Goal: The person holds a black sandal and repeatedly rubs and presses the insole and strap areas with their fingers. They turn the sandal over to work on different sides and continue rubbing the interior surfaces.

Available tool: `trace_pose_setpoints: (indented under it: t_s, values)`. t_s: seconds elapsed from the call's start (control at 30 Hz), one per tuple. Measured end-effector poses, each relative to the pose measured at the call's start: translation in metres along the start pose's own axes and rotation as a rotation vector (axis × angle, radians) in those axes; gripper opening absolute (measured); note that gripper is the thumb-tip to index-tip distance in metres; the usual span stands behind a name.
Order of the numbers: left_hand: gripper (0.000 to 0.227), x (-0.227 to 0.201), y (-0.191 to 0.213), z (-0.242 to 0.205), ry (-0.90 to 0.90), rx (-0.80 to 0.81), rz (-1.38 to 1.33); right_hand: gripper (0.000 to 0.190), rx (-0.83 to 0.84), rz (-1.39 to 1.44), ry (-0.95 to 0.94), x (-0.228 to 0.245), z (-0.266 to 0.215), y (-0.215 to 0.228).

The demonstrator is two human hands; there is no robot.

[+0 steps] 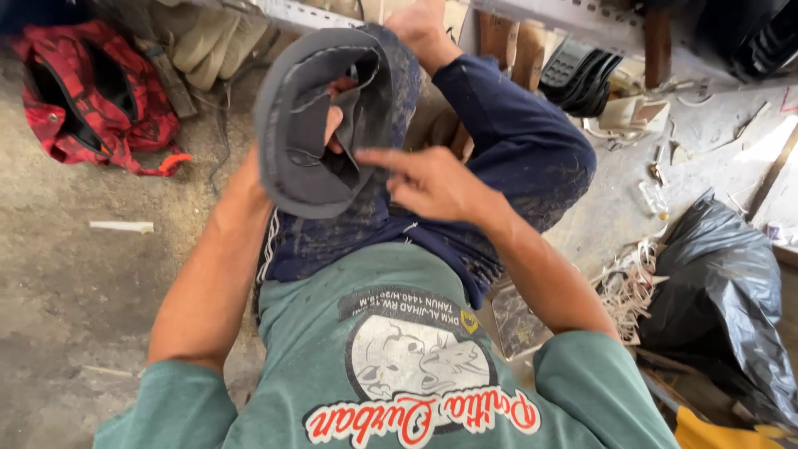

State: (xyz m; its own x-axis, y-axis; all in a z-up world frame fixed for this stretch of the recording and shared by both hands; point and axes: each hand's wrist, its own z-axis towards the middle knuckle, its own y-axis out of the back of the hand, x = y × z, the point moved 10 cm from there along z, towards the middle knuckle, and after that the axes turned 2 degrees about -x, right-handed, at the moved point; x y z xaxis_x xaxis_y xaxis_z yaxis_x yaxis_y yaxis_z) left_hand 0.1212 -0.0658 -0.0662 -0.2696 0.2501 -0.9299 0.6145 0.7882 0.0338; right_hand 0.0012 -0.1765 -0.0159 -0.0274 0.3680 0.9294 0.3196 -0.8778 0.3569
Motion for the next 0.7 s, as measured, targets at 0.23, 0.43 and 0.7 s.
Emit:
trace_pose_setpoints:
  t_s: [0.23,0.43,0.7]
  values:
    - [0.034,-0.008,-0.010,-0.020,-0.240,0.052,-0.077,0.073,0.102,-0.783,-0.213,-0.057,-0.001,-0.038]
    - [0.015,0.046,-0.004,-0.017,0.097,-0.220,-0.122,0.073,0.123,-0.763,-0.113,-0.036,-0.029,-0.058]
    - [0.015,-0.020,-0.001,-0.051,-0.099,-0.193,0.151,0.004,-0.655,-0.739,0.000,0.057,-0.009,0.150]
